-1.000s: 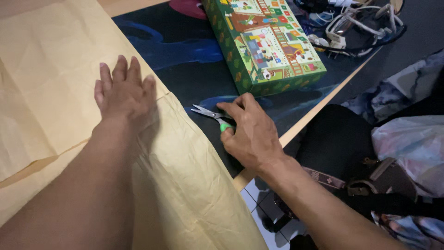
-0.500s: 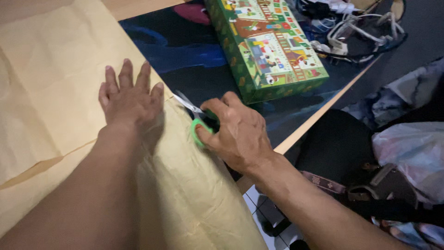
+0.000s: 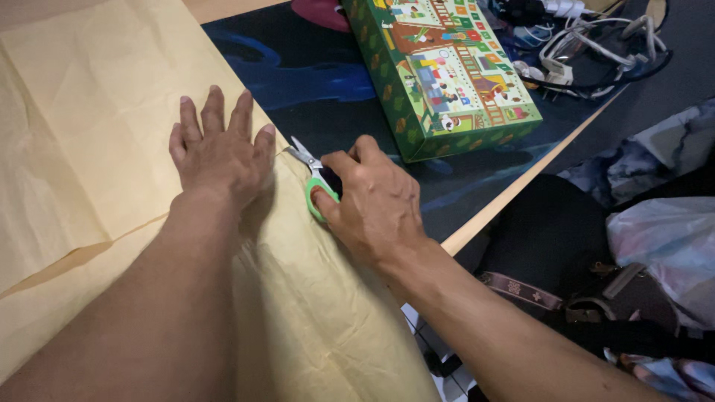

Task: The person cuts a sheet of brown wrapping paper with scissors, places a rectangular box on the paper, folds the paper around the box, and prepares a roll of tape. The clip ends before the box is fully secured.

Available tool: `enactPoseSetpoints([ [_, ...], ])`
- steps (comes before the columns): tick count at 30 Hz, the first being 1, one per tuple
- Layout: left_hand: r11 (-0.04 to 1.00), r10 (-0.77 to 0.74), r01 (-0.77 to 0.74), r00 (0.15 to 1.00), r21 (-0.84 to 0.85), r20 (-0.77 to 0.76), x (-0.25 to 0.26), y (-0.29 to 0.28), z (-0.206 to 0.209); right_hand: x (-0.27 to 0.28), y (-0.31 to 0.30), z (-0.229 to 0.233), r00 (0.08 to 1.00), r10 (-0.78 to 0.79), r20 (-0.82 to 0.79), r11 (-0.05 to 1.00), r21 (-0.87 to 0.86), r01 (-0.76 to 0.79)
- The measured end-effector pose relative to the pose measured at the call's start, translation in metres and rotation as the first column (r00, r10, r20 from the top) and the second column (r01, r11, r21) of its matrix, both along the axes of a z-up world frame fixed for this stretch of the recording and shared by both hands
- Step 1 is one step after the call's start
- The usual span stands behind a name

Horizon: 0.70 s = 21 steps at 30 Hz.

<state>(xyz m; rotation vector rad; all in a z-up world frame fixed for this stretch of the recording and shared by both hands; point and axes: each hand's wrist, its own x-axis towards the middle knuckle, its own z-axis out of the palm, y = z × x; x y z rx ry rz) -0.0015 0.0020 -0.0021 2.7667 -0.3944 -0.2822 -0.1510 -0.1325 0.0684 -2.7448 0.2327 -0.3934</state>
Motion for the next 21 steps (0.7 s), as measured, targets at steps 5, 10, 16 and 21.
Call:
enactPoseSetpoints([
  [5,1.000,0.013,-0.013,1.000,0.011,0.000,0.000,-0.001,0.001,0.005,0.006,-0.004,0.999,0.001,0.035,0.999,-0.039,0.001],
  [10,0.999,0.022,-0.022,1.000,0.027,-0.014,-0.001,-0.002,0.003,0.008,0.009,-0.006,0.998,0.021,0.064,0.996,-0.084,-0.016],
  [16,0.998,0.018,-0.019,1.000,0.062,0.018,-0.003,-0.004,0.000,0.008,0.011,-0.007,0.999,0.010,0.042,0.999,-0.044,-0.008],
  [21,0.996,0.003,-0.007,0.999,0.090,0.045,-0.003,-0.004,-0.002,0.011,0.014,-0.007,1.000,-0.013,-0.019,0.999,-0.031,0.012],
])
